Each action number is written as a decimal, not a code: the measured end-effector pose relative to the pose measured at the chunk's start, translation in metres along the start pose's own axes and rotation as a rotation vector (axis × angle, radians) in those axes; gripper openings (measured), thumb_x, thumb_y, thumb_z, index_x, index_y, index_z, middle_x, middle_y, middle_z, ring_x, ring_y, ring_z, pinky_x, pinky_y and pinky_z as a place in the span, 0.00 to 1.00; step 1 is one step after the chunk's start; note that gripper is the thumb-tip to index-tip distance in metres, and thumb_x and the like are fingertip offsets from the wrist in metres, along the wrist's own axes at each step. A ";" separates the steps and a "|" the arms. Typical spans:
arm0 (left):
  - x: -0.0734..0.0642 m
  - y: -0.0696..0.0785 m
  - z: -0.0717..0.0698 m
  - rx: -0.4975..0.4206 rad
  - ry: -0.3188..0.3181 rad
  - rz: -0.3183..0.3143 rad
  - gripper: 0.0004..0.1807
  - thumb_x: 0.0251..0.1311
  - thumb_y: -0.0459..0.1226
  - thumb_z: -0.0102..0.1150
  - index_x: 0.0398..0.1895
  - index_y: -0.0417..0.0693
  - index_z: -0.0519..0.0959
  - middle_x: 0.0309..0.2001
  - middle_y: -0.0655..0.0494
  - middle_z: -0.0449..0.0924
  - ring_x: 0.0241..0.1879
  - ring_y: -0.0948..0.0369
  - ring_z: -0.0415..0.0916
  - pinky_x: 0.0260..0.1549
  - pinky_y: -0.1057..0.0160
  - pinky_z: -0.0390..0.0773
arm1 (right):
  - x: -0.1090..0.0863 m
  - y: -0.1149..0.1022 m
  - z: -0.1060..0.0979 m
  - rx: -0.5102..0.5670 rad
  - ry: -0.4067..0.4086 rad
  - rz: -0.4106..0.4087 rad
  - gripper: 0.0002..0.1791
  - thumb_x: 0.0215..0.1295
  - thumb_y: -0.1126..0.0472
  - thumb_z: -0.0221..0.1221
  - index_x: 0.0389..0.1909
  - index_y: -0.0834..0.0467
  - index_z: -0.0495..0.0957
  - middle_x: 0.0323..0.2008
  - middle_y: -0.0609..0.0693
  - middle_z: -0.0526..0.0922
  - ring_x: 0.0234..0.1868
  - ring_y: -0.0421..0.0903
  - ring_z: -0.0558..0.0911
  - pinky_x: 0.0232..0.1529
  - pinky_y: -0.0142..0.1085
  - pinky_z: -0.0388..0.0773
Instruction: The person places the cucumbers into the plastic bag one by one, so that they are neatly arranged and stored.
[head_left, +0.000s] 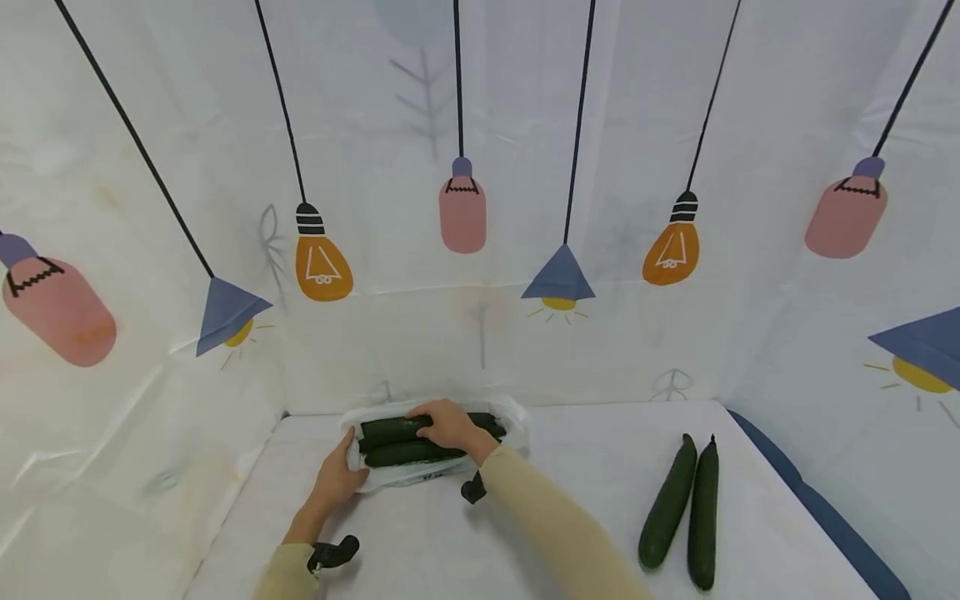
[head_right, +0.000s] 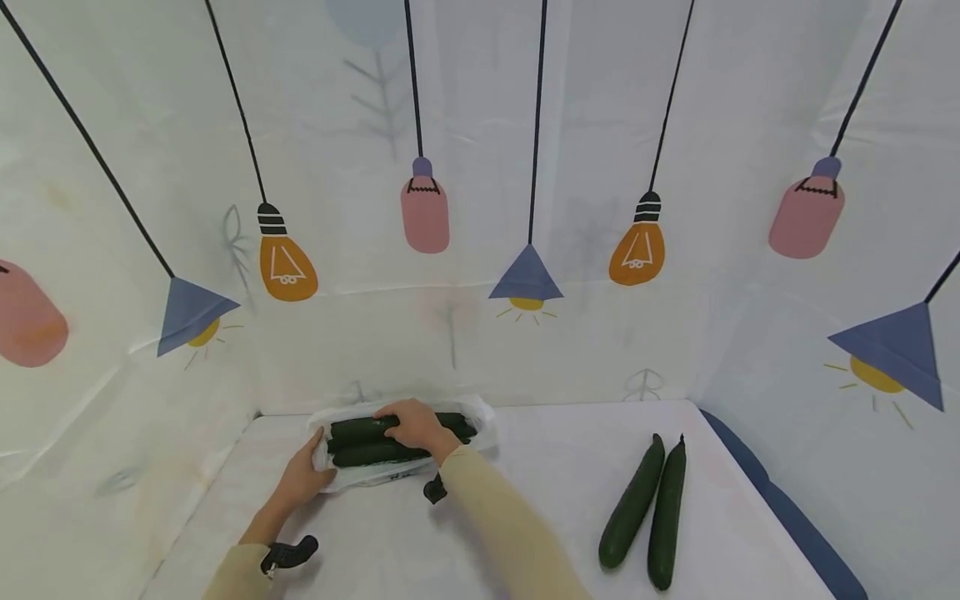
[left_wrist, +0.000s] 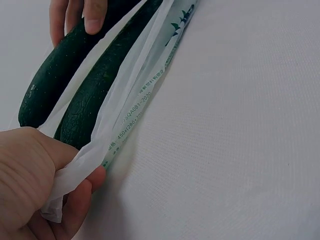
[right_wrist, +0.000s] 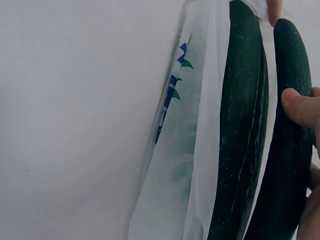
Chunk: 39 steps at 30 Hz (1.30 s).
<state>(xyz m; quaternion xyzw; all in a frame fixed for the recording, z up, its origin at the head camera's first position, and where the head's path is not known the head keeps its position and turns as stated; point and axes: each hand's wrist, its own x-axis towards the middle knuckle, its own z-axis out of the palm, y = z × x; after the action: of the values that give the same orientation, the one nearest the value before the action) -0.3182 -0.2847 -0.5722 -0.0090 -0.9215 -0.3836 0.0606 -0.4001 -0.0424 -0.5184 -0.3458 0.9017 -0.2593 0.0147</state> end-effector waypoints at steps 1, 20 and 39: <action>0.000 0.000 -0.001 0.005 -0.003 -0.002 0.48 0.52 0.29 0.61 0.75 0.31 0.47 0.68 0.25 0.55 0.66 0.32 0.54 0.60 0.36 0.59 | 0.001 0.000 0.000 -0.003 0.003 0.007 0.22 0.64 0.59 0.63 0.58 0.41 0.79 0.58 0.41 0.78 0.54 0.41 0.78 0.51 0.35 0.76; -0.002 0.001 -0.004 0.052 -0.013 0.031 0.47 0.52 0.30 0.62 0.74 0.30 0.49 0.66 0.24 0.58 0.64 0.31 0.57 0.58 0.37 0.62 | 0.010 -0.006 0.010 -0.084 0.067 0.057 0.21 0.64 0.60 0.64 0.57 0.41 0.80 0.56 0.45 0.80 0.29 0.39 0.80 0.32 0.33 0.74; 0.000 -0.002 -0.002 0.038 -0.018 0.008 0.48 0.52 0.30 0.62 0.75 0.32 0.48 0.67 0.25 0.56 0.65 0.32 0.55 0.60 0.37 0.60 | 0.014 -0.007 0.015 -0.187 0.084 0.060 0.21 0.65 0.57 0.63 0.58 0.40 0.79 0.54 0.41 0.81 0.45 0.42 0.82 0.46 0.37 0.78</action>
<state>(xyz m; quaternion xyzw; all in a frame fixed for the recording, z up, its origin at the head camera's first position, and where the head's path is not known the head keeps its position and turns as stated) -0.3181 -0.2877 -0.5728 -0.0152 -0.9291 -0.3656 0.0540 -0.4034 -0.0628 -0.5260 -0.3073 0.9317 -0.1878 -0.0476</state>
